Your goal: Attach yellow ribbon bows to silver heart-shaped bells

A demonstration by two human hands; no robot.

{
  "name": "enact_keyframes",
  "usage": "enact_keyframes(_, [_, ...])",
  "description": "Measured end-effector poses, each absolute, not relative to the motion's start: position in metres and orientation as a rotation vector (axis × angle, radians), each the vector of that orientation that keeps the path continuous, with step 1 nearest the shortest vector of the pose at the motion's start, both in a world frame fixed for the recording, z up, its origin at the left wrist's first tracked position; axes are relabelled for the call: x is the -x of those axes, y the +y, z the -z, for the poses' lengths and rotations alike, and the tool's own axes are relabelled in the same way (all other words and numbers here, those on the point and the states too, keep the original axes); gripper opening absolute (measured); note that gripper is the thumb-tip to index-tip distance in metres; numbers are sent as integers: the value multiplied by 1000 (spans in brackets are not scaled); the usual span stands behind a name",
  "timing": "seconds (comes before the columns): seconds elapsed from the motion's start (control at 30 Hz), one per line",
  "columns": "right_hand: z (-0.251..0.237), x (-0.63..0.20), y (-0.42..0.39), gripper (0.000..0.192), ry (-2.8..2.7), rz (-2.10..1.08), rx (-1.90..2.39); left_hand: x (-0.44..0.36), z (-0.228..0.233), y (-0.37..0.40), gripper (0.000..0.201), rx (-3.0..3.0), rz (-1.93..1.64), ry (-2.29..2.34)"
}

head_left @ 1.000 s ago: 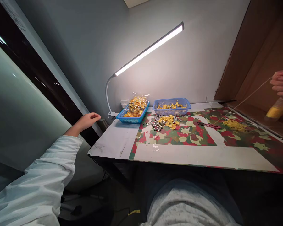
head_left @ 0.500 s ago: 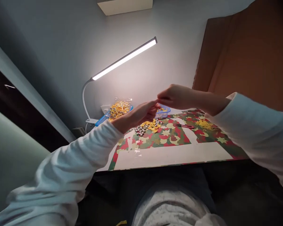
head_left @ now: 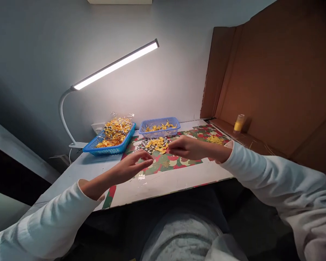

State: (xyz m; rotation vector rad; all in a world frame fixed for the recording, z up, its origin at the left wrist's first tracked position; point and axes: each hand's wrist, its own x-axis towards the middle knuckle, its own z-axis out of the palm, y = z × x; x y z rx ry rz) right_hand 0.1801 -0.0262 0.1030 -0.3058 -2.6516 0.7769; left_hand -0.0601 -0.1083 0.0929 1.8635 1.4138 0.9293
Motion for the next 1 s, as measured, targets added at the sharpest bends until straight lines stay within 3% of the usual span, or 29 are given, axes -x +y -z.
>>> enact_keyframes(0.13, [-104,-178,-24,28,-2765,-605,278,37,-90,-93,35,-1858,-1229,1340])
enact_keyframes(0.4, [-88,-181,15,21,-2854,-355,479,10,-60,-38,38,-1177,-684,945])
enact_keyframes(0.63, [-63,-188,33,25,-2791,-416,562,10,-32,-28,46,-1231,-908,1001])
enact_keyframes(0.8, [-43,-199,62,16,-2809,107,885,12,-16,-13,47,-1267,-1093,1192])
enact_keyframes(1.0, [-26,-199,72,18,-3047,315,573,13,-7,-11,45,-1379,-1147,1300])
